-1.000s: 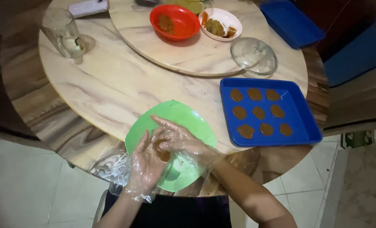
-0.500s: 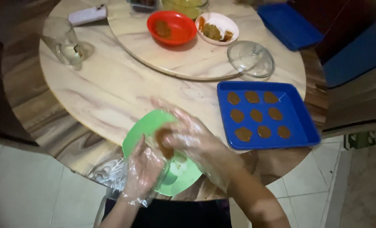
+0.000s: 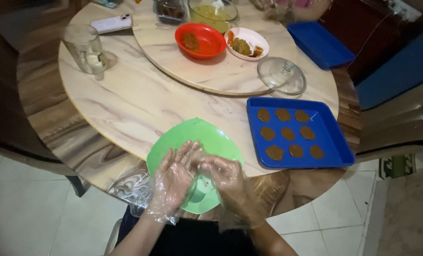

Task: Rolling small pieces of dough into balls and arranging them in a grid on a baking tray.

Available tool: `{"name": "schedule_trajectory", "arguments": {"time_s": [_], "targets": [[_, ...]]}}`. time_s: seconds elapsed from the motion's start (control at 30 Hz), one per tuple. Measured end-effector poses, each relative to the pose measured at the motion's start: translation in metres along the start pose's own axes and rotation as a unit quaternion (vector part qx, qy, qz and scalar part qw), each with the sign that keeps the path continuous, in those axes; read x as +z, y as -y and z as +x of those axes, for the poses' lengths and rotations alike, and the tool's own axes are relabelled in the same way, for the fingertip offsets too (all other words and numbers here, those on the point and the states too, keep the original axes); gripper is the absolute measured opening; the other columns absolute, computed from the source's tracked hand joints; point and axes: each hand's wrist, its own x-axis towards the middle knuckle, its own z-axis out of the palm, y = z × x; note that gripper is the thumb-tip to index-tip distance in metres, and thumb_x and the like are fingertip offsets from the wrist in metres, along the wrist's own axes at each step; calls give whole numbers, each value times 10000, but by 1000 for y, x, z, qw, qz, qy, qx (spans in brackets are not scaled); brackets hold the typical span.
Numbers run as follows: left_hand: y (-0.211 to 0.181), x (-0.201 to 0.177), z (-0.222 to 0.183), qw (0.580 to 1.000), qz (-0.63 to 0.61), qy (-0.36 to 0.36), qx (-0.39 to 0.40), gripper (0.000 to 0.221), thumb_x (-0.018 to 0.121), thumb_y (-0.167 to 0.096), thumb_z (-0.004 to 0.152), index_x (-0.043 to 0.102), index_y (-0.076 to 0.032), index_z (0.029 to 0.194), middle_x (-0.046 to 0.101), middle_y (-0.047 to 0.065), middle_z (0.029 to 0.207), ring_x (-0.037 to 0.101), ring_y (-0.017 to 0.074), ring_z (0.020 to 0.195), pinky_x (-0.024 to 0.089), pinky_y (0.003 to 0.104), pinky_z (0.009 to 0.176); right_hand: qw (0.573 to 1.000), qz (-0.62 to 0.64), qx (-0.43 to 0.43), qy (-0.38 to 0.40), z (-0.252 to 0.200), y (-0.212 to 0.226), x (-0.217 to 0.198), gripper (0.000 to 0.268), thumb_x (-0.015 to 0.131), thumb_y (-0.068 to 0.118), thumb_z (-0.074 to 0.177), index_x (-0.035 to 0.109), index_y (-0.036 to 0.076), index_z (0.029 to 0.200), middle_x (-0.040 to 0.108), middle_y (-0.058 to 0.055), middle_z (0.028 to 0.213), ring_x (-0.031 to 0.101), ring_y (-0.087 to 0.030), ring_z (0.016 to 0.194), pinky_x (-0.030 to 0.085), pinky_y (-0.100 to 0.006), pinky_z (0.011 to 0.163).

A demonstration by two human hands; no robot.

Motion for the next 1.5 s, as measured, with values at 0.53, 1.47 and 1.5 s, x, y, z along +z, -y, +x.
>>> {"name": "schedule_trajectory", "arguments": {"time_s": [0.53,1.47,1.5], "targets": [[2,-51,25,978,-88,191,6,761,540,-549,978,378,-24,1505,372,206,1591,347,323,1470,393,463,1135,892,-402,-200,50,-4,-29,14,482,410,331,1059,367,244,1531,503,-199,1411,678,-426,1060,651,-518,781],[-2,-27,15,999,-41,31,-10,734,505,-558,882,472,-87,1443,489,148,1557,463,313,1436,441,441,1075,974,-95,-69,191,33,-37,10,75,620,148,945,664,114,995,719,-72,957,691,-183,854,578,-311,799],[-1,-34,20,989,-94,115,-22,728,532,-512,929,401,-61,1485,430,182,1563,474,332,1387,547,367,901,982,-35,-63,174,39,-48,10,145,654,153,931,696,125,1066,739,-54,1054,690,-168,950,559,-305,876]]}}
